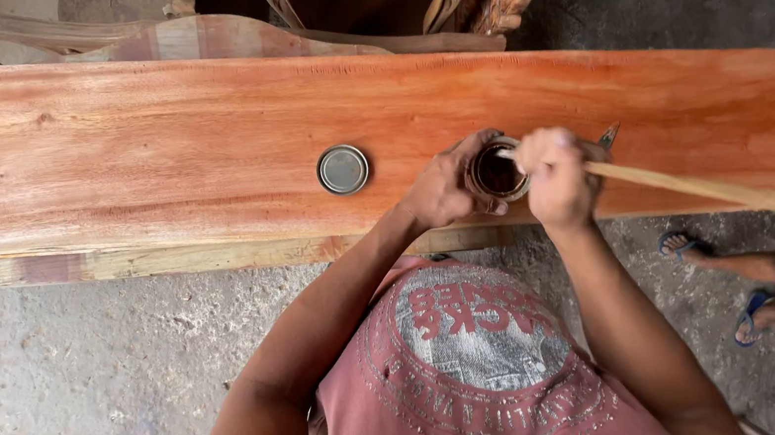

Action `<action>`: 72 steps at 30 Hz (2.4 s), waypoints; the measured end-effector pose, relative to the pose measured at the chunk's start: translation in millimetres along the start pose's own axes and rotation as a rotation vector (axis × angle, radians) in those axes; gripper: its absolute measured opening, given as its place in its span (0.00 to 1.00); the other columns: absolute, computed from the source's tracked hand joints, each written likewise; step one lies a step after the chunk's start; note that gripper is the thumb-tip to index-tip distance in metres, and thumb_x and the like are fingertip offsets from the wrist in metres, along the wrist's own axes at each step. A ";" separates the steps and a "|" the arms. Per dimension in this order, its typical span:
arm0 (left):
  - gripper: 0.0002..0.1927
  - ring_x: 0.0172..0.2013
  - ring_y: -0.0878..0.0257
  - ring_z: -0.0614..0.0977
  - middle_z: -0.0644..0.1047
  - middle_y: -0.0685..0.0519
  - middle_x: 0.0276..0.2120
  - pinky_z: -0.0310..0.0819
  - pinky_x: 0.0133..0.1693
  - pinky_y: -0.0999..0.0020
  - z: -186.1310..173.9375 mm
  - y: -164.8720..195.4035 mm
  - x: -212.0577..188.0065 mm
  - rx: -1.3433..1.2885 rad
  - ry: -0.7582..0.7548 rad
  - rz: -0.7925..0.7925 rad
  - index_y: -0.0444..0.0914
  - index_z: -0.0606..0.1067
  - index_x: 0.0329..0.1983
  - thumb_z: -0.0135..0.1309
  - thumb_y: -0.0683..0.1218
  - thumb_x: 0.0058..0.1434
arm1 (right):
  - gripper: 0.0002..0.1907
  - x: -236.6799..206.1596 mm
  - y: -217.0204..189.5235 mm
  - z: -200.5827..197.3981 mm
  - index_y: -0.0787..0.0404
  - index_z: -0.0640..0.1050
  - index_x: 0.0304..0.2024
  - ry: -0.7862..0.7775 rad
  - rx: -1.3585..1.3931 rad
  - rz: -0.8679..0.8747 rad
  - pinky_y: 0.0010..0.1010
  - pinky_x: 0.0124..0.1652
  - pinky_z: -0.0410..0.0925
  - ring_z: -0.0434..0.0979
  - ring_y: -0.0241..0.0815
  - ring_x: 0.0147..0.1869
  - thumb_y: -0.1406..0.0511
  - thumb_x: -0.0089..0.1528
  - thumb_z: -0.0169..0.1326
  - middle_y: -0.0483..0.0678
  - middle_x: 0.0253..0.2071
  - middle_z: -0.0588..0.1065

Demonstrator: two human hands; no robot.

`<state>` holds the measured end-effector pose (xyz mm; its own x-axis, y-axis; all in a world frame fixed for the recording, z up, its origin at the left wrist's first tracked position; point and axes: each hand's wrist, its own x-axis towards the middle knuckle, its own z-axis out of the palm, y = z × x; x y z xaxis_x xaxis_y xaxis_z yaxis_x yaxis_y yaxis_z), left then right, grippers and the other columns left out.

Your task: The person carries a can of wood stain and a wooden stirring stick across a furniture workshop, places the can on a long wooden board, and continuously stirs the stain inside the can with the stick, occasionally scraping the can rim with a knife-like blade.

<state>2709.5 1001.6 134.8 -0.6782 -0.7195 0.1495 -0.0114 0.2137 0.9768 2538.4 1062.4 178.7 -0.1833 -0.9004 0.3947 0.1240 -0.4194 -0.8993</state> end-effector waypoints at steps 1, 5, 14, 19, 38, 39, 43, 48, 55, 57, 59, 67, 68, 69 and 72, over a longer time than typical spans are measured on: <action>0.50 0.58 0.51 0.81 0.79 0.44 0.56 0.73 0.59 0.61 -0.2 -0.2 -0.9 -0.022 -0.018 -0.019 0.35 0.64 0.68 0.73 0.49 0.42 | 0.24 -0.9 0.0 0.7 0.61 0.56 0.22 -0.035 -0.073 0.036 0.33 0.31 0.59 0.55 0.38 0.24 0.63 0.75 0.38 0.45 0.20 0.57; 0.50 0.59 0.50 0.79 0.78 0.43 0.57 0.72 0.60 0.60 -2.8 2.5 1.4 0.030 -0.023 0.001 0.35 0.63 0.70 0.74 0.50 0.45 | 0.24 -5.0 -2.7 2.5 0.60 0.58 0.21 -0.041 -0.404 0.150 0.33 0.29 0.59 0.59 0.38 0.23 0.63 0.73 0.35 0.45 0.19 0.59; 0.49 0.58 0.51 0.81 0.79 0.45 0.55 0.73 0.59 0.61 -4.3 2.2 4.8 0.009 -0.072 -0.095 0.37 0.64 0.68 0.73 0.48 0.43 | 0.26 8.1 -1.1 0.1 0.59 0.57 0.20 -0.057 -0.225 0.133 0.34 0.32 0.63 0.59 0.39 0.25 0.61 0.74 0.36 0.46 0.18 0.58; 0.46 0.61 0.49 0.78 0.79 0.44 0.58 0.72 0.64 0.57 -20.5 -1.6 19.3 -0.126 -0.323 0.016 0.37 0.65 0.69 0.73 0.46 0.47 | 0.24 3.5 -19.7 -9.1 0.58 0.59 0.24 0.044 0.090 0.111 0.36 0.37 0.62 0.59 0.39 0.28 0.59 0.75 0.40 0.45 0.21 0.58; 0.53 0.58 0.45 0.81 0.77 0.39 0.57 0.77 0.59 0.56 24.6 -1.2 -15.9 0.355 0.186 -0.012 0.32 0.60 0.70 0.74 0.56 0.47 | 0.20 -41.5 -34.8 -41.4 0.60 0.64 0.34 -0.044 0.200 -0.012 0.47 0.55 0.64 0.64 0.46 0.42 0.54 0.73 0.46 0.47 0.32 0.62; 0.52 0.57 0.45 0.81 0.76 0.38 0.57 0.77 0.59 0.56 16.7 1.4 -12.6 0.365 0.121 0.029 0.32 0.60 0.69 0.74 0.56 0.47 | 0.20 -40.5 -34.7 -43.1 0.60 0.63 0.34 -0.054 0.260 0.007 0.46 0.55 0.64 0.64 0.45 0.42 0.54 0.73 0.46 0.47 0.32 0.62; 0.49 0.56 0.49 0.82 0.77 0.41 0.55 0.79 0.57 0.58 -13.0 20.9 -6.2 0.399 -0.148 -0.069 0.35 0.62 0.67 0.72 0.53 0.46 | 0.21 -40.8 -32.8 -42.1 0.58 0.63 0.31 -0.077 0.403 0.029 0.44 0.51 0.64 0.64 0.43 0.39 0.54 0.73 0.46 0.46 0.32 0.62; 0.50 0.60 0.50 0.79 0.76 0.44 0.60 0.74 0.61 0.58 -46.1 33.8 14.2 0.372 -0.452 -0.170 0.37 0.61 0.70 0.70 0.48 0.44 | 0.23 -38.7 -31.6 -23.3 0.59 0.62 0.27 -0.120 0.339 -0.037 0.42 0.47 0.65 0.63 0.42 0.38 0.55 0.74 0.46 0.46 0.29 0.62; 0.59 0.69 0.42 0.66 0.63 0.39 0.71 0.63 0.69 0.54 -50.1 22.1 4.2 0.280 -0.256 0.096 0.35 0.53 0.76 0.73 0.47 0.44 | 0.24 -31.8 -37.2 6.7 0.60 0.62 0.27 -0.080 0.154 0.011 0.43 0.50 0.64 0.63 0.44 0.39 0.54 0.75 0.44 0.48 0.31 0.62; 0.60 0.68 0.41 0.65 0.62 0.38 0.69 0.62 0.67 0.54 -28.6 19.5 -14.5 0.258 -0.068 0.043 0.34 0.53 0.74 0.75 0.49 0.42 | 0.25 -35.3 -38.5 15.8 0.61 0.63 0.27 -0.066 0.121 0.034 0.44 0.50 0.64 0.64 0.45 0.38 0.54 0.74 0.43 0.49 0.30 0.63; 0.59 0.68 0.41 0.65 0.64 0.37 0.66 0.61 0.67 0.53 -3.9 14.2 -27.3 0.215 0.114 -0.012 0.34 0.55 0.72 0.77 0.50 0.41 | 0.26 -39.3 -39.9 25.7 0.63 0.64 0.27 -0.076 0.110 0.076 0.44 0.50 0.65 0.65 0.46 0.37 0.53 0.74 0.43 0.50 0.29 0.64; 0.50 0.68 0.41 0.68 0.68 0.39 0.66 0.62 0.68 0.52 -10.8 -11.6 -18.4 0.058 -0.042 0.052 0.35 0.58 0.72 0.71 0.46 0.49 | 0.23 -18.3 -16.4 36.8 0.61 0.59 0.25 -0.009 -0.082 0.024 0.40 0.41 0.64 0.59 0.41 0.30 0.60 0.74 0.41 0.47 0.24 0.60; 0.50 0.67 0.41 0.68 0.68 0.39 0.66 0.62 0.68 0.51 -13.0 -10.5 -17.5 0.049 -0.072 0.064 0.34 0.58 0.72 0.71 0.46 0.49 | 0.23 -16.2 -12.2 35.8 0.63 0.60 0.25 -0.025 -0.152 0.050 0.42 0.43 0.65 0.60 0.42 0.32 0.61 0.74 0.41 0.49 0.25 0.60; 0.50 0.67 0.41 0.68 0.68 0.39 0.66 0.63 0.68 0.52 -13.7 -8.8 -17.9 0.048 -0.068 0.074 0.35 0.58 0.72 0.71 0.46 0.49 | 0.23 -17.4 -11.0 34.7 0.63 0.60 0.24 -0.011 -0.149 0.094 0.40 0.41 0.64 0.59 0.41 0.31 0.61 0.74 0.40 0.48 0.24 0.60; 0.49 0.67 0.41 0.69 0.68 0.39 0.66 0.63 0.68 0.52 -13.9 -5.8 -18.2 0.048 -0.045 0.115 0.35 0.58 0.71 0.71 0.47 0.49 | 0.23 -26.5 -13.2 33.9 0.63 0.60 0.23 0.011 -0.181 0.170 0.35 0.35 0.61 0.59 0.38 0.28 0.63 0.74 0.38 0.46 0.22 0.60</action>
<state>2732.0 1004.3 128.6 -0.7095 -0.6582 0.2517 0.0340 0.3248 0.9452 2574.7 1087.9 186.5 -0.1859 -0.9545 0.2332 -0.0226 -0.2331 -0.9722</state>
